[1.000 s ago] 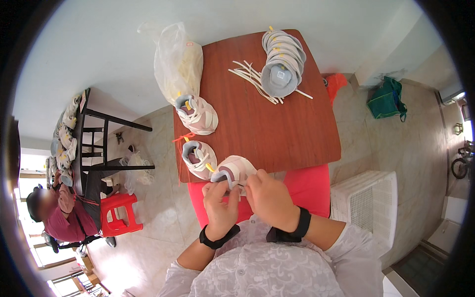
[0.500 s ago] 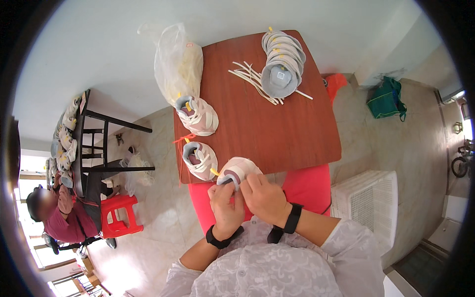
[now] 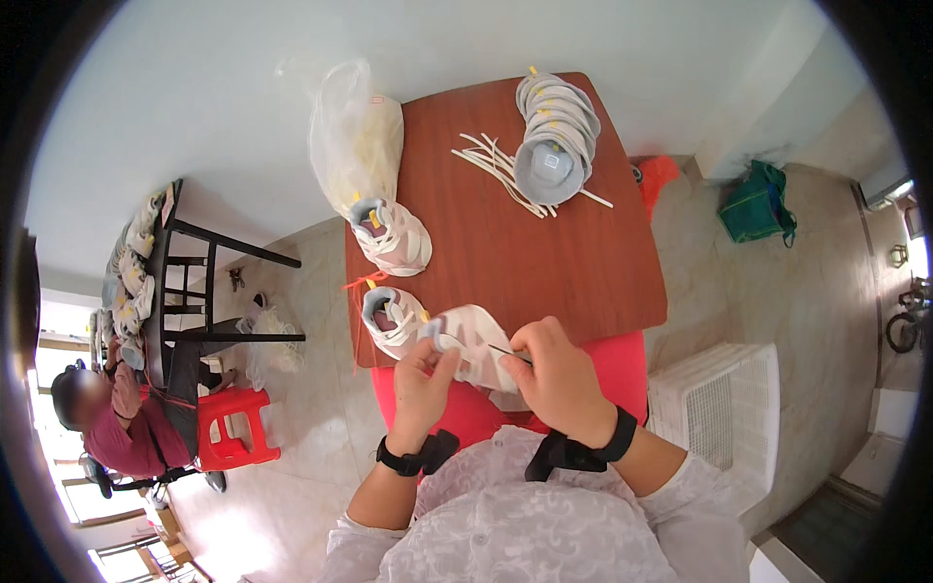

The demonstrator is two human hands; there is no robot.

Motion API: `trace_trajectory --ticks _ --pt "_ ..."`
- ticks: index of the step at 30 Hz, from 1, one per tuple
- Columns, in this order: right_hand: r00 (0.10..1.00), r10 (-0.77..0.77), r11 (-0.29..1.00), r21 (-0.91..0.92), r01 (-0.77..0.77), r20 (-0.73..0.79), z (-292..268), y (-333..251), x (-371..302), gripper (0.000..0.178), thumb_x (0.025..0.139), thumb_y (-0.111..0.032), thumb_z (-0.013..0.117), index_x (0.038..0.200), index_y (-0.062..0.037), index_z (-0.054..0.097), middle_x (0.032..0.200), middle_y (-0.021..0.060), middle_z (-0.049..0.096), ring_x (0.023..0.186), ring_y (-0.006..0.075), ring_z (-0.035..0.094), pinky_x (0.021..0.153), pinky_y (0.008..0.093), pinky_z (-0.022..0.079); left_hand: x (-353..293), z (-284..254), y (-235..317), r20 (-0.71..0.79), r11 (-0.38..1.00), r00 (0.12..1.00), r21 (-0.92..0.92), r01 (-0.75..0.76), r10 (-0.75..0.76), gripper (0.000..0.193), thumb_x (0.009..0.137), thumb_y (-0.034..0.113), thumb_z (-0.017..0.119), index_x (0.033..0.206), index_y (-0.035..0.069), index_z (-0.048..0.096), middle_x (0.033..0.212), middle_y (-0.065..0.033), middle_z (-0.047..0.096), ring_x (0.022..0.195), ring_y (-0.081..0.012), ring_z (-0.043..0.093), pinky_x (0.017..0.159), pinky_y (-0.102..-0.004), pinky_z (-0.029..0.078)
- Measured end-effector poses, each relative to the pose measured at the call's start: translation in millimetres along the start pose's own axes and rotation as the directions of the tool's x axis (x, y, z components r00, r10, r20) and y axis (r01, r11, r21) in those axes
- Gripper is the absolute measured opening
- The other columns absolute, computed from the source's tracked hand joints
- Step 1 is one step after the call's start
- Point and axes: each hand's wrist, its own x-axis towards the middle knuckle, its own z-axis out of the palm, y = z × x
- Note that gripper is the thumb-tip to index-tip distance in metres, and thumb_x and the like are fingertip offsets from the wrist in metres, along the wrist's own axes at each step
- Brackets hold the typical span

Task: Lacing white sneakers with white laces.

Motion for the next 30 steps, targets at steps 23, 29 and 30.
trace_trajectory --ticks 23,29,30 --pt "0.871 0.090 -0.082 0.876 -0.476 0.482 19.2 12.8 -11.6 0.035 0.096 -0.016 0.054 0.127 0.0003 0.050 0.117 0.0075 0.060 0.102 0.0142 0.060 0.088 0.0317 0.050 -14.1 8.1 22.2 -0.025 0.920 0.950 0.259 -0.294 0.311 0.011 0.068 -0.003 0.064 0.078 0.001 0.061 0.087 -0.0078 0.053 0.079 -0.0212 0.052 0.067 -0.0305 0.043" --pt "0.867 0.020 -0.255 0.841 -0.477 0.498 18.4 19.1 -15.1 0.038 0.096 -0.019 0.055 0.129 -0.0008 0.048 0.120 0.0095 0.060 0.106 0.0173 0.061 0.091 0.0346 0.051 -15.5 2.0 34.5 -0.007 0.921 0.948 0.239 -0.307 0.318 0.010 0.068 -0.004 0.063 0.077 0.001 0.061 0.087 -0.0075 0.052 0.079 -0.0183 0.052 0.068 -0.0291 0.044" --pt "0.867 0.002 -0.285 0.831 -0.477 0.499 19.2 21.1 -15.9 0.039 0.096 -0.020 0.056 0.129 -0.0012 0.048 0.121 0.0097 0.060 0.107 0.0179 0.061 0.093 0.0352 0.050 -15.7 2.0 34.6 -0.006 0.921 0.948 0.239 -0.308 0.319 0.010 0.068 -0.004 0.063 0.077 0.001 0.061 0.087 -0.0075 0.052 0.079 -0.0183 0.052 0.068 -0.0291 0.044"
